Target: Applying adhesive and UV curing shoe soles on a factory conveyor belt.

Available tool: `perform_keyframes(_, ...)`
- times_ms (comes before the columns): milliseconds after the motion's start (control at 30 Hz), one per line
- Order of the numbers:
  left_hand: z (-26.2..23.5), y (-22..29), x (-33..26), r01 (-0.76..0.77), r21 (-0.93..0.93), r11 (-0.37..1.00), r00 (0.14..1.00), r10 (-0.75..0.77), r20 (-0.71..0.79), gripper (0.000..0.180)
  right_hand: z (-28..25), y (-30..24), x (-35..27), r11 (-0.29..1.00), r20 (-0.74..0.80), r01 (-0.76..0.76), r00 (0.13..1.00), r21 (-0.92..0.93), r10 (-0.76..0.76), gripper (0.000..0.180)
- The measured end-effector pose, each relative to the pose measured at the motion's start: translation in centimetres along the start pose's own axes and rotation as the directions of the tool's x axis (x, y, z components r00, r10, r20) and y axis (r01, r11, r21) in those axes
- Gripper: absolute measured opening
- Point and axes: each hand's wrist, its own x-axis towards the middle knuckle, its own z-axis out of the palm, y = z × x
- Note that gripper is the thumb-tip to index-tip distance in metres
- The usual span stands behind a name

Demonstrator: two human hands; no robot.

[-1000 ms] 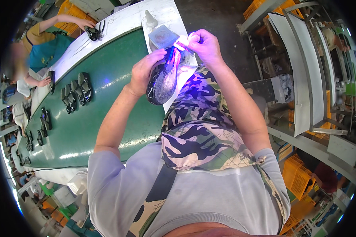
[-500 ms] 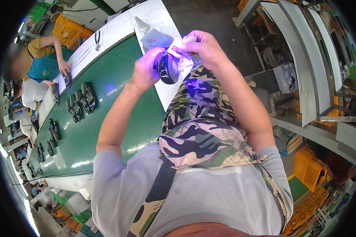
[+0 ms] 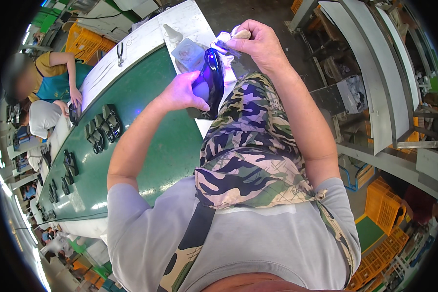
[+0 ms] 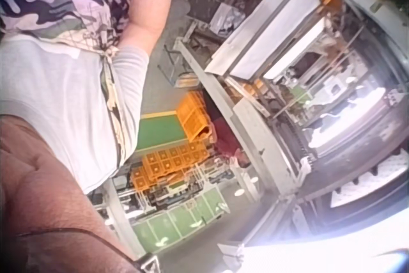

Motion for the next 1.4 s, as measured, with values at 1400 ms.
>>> perform_keyframes(1400, 3.5, -5.1, 0.9, -0.059, -0.998, 0.01, 0.993, -0.097, -0.06, 0.065, -1.9, 5.1, -6.7, 0.973, 0.038, -0.121, 0.993, 0.198, 0.116, 0.019)
